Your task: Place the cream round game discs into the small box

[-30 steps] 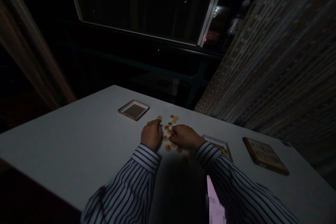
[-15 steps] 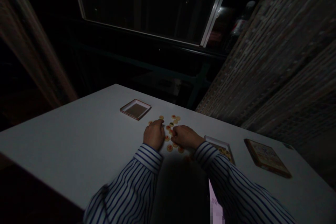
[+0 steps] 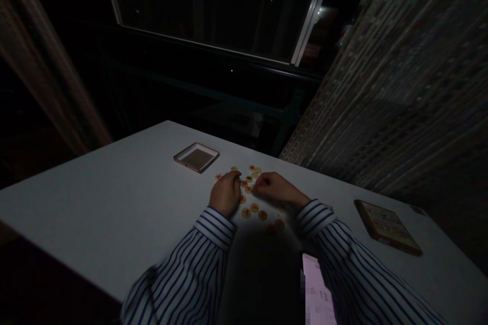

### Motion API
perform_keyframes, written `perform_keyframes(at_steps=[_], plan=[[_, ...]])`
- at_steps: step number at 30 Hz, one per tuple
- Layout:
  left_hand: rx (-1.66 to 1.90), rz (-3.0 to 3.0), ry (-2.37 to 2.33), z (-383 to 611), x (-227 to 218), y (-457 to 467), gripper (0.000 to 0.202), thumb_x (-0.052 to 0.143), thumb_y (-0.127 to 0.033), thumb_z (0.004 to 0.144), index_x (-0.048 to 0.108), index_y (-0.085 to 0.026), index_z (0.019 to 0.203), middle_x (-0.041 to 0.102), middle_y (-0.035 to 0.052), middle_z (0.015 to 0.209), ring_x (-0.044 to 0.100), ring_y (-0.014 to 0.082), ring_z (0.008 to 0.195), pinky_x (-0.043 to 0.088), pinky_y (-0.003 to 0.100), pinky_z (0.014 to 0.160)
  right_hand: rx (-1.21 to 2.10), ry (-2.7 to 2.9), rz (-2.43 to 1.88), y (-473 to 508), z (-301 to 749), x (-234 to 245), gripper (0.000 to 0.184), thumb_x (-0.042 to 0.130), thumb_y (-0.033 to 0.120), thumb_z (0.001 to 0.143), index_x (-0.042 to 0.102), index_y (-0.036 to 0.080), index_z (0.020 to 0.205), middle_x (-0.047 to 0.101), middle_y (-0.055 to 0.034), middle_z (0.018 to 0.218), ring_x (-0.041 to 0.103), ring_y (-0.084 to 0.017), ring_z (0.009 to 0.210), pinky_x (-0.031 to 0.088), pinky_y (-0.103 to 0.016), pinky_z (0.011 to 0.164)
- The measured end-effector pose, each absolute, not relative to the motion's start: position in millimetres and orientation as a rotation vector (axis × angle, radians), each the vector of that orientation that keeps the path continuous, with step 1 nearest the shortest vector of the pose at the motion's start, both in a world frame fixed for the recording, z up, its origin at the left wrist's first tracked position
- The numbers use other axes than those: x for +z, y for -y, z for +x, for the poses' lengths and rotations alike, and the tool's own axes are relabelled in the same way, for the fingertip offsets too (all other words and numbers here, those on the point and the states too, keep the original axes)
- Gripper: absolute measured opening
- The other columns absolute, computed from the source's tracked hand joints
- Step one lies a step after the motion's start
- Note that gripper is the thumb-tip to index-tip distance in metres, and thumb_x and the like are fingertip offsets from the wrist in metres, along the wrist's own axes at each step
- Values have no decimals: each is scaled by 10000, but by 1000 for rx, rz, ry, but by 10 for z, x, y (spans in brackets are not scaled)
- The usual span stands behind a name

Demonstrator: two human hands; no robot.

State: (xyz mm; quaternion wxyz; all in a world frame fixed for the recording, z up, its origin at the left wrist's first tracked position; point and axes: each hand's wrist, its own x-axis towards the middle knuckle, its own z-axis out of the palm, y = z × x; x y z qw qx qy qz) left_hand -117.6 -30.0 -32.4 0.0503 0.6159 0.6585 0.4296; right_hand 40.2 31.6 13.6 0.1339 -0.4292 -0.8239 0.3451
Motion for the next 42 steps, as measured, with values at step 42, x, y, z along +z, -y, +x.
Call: perform_keyframes(at_steps=[42], plan=[[1217, 2182, -1681, -1098, -281, 337, 254, 518, -261, 788, 585, -170, 1014, 632, 56, 955, 570, 180, 909, 435, 305, 840, 1195, 2152, -1057, -276, 484, 62, 248, 546, 248, 689, 596, 122, 897, 574, 24, 628, 492, -91, 555, 362, -211, 534]])
